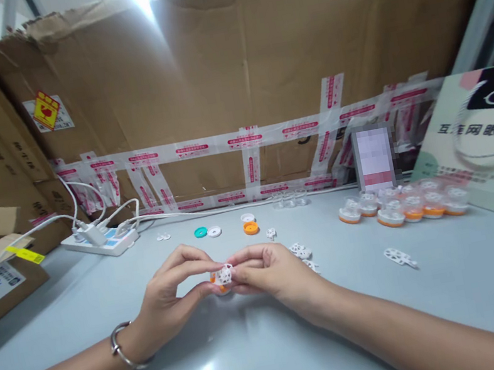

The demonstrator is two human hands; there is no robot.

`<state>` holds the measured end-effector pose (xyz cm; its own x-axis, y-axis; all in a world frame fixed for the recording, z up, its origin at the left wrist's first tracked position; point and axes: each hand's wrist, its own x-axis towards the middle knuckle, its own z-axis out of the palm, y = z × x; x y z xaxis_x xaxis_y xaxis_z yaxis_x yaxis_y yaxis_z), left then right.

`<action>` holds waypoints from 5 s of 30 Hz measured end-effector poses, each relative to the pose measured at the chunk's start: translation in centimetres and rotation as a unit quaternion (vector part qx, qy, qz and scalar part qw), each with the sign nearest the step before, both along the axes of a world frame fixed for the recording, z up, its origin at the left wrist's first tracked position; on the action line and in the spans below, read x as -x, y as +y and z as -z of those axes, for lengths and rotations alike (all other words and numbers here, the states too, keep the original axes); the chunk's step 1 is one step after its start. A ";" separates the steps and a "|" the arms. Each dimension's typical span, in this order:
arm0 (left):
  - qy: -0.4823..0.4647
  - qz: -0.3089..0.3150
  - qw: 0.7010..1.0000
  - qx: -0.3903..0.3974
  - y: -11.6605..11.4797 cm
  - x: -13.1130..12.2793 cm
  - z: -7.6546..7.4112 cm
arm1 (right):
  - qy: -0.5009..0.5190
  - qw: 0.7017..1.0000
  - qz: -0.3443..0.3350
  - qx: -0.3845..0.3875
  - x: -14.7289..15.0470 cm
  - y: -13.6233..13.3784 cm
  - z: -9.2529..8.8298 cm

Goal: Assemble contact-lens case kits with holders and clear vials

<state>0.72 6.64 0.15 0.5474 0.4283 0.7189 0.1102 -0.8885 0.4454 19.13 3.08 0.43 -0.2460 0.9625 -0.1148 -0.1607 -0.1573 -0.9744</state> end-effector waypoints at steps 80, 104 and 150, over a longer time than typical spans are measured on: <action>0.074 -0.069 0.992 0.073 0.6 0.5 0.7 | -0.532 0.838 -0.033 -0.118 -9.8 4.2 -0.7; 0.077 -0.060 0.975 0.198 -0.2 -0.2 0.1 | -0.321 0.884 0.103 -0.323 -1.1 -0.3 -0.4; 0.047 -0.061 0.991 0.109 -0.4 -0.1 0.5 | 0.020 0.996 0.079 -0.034 1.5 -1.0 0.4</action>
